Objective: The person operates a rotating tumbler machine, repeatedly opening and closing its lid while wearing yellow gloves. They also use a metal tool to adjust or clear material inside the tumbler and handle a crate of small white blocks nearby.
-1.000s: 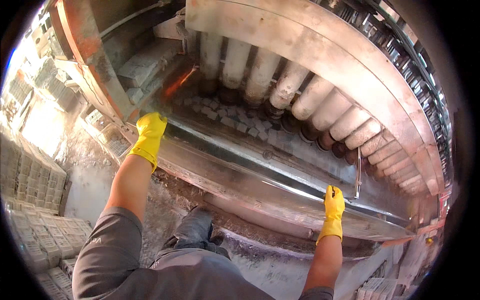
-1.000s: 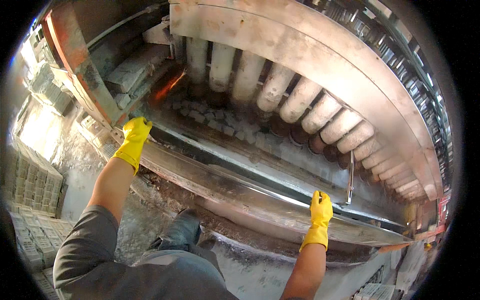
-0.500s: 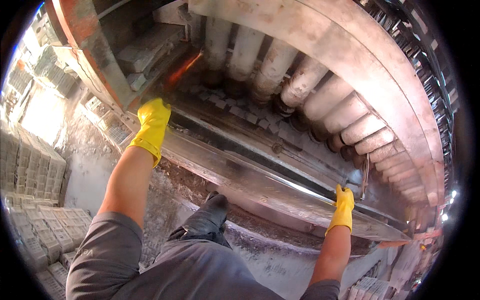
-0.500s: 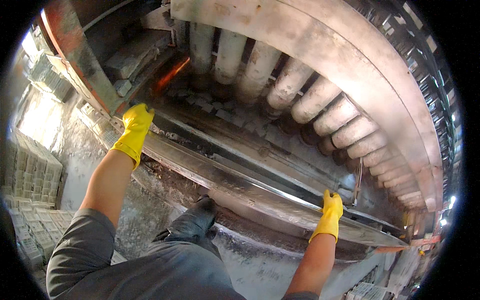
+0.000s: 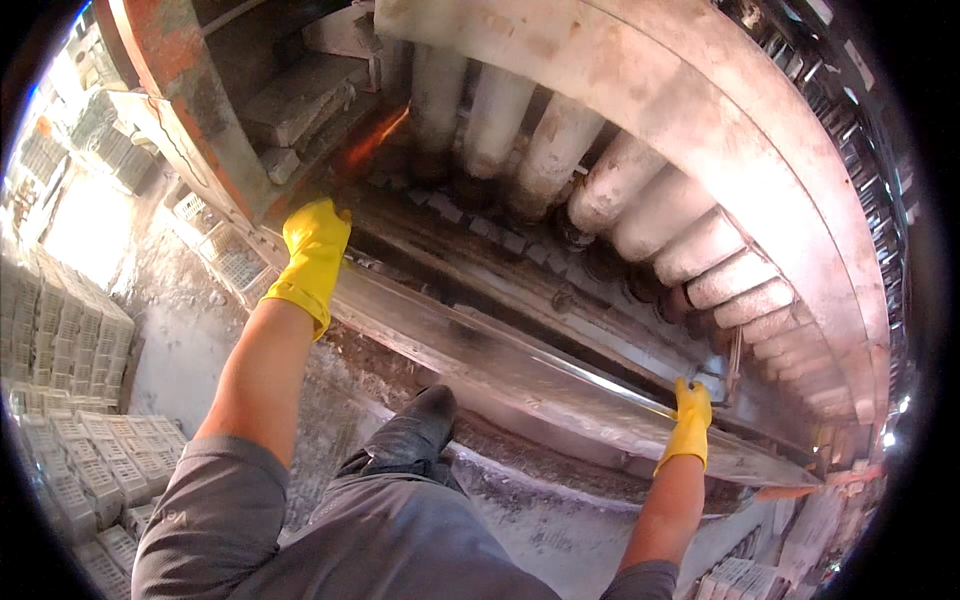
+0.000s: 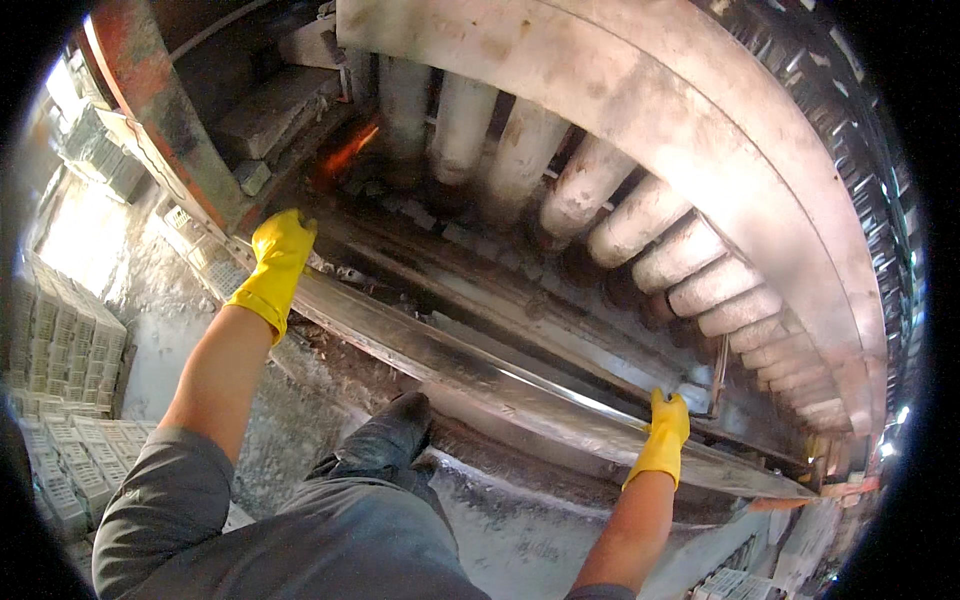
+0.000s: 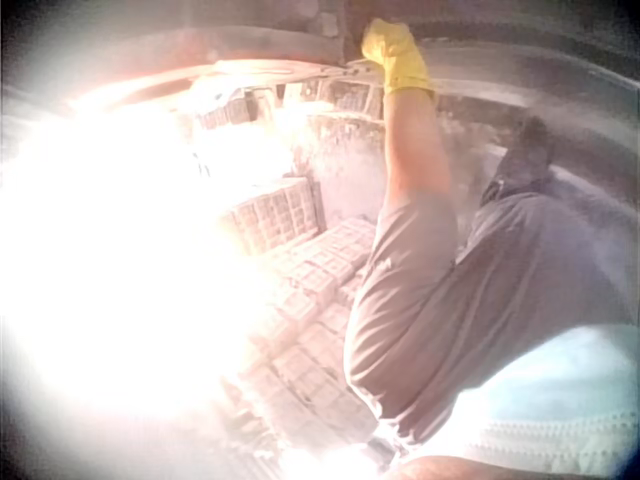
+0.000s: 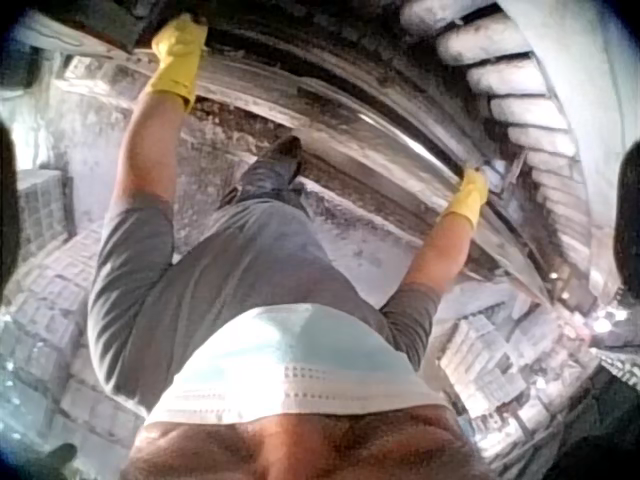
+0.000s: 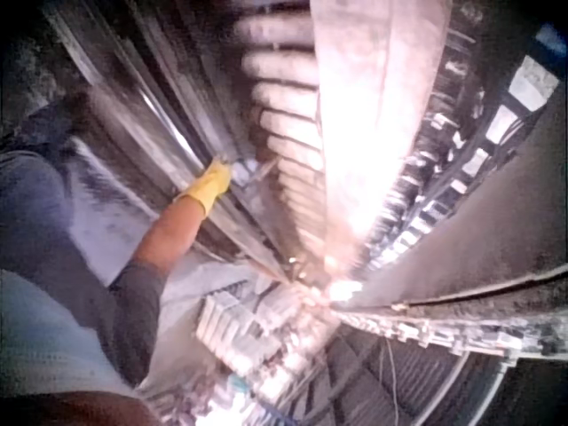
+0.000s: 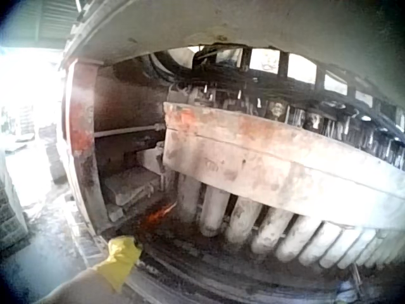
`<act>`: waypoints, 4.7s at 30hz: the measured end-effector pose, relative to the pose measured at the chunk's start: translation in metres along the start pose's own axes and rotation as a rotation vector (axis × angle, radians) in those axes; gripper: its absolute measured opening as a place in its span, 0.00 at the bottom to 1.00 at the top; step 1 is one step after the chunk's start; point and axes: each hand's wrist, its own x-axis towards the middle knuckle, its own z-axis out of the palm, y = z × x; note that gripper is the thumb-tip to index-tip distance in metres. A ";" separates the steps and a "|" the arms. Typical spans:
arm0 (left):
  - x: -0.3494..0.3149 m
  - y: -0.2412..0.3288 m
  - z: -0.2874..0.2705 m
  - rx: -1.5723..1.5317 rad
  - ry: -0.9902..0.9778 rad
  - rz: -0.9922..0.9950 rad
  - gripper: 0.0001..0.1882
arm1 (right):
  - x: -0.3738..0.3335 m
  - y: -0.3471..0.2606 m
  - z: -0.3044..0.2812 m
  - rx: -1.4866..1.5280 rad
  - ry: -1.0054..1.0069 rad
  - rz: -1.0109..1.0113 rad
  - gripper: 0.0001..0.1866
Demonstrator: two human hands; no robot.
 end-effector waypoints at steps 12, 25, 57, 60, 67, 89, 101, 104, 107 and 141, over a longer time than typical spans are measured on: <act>0.031 0.038 0.006 0.014 0.028 0.017 0.21 | 0.048 -0.025 0.026 -0.052 0.062 -0.018 0.37; 0.048 0.038 0.031 0.011 -0.035 -0.021 0.22 | 0.074 -0.037 0.041 -0.050 0.017 0.034 0.35; -0.031 -0.026 0.012 0.006 0.041 0.002 0.21 | -0.029 -0.006 0.060 0.244 -0.108 0.115 0.34; -0.029 -0.015 0.020 0.002 0.030 0.068 0.22 | -0.030 0.016 0.065 0.128 -0.074 0.109 0.34; -0.016 0.027 0.055 0.014 -0.159 0.207 0.29 | -0.060 0.040 0.038 0.025 0.078 0.078 0.30; 0.006 -0.071 0.100 -0.131 0.062 0.513 0.19 | -0.032 0.028 0.055 0.381 0.154 0.142 0.17; -0.026 -0.031 0.077 -0.061 0.037 0.069 0.22 | -0.063 0.038 0.031 0.167 0.090 0.086 0.31; -0.045 0.001 0.059 -0.034 0.045 0.049 0.22 | -0.044 0.047 0.036 0.208 0.028 0.138 0.32; -0.047 0.004 0.054 -0.018 0.064 0.045 0.22 | -0.033 0.052 0.044 0.227 0.018 0.139 0.32; -0.009 -0.002 0.102 -0.118 0.214 0.123 0.17 | -0.070 0.021 0.073 0.050 0.293 0.088 0.33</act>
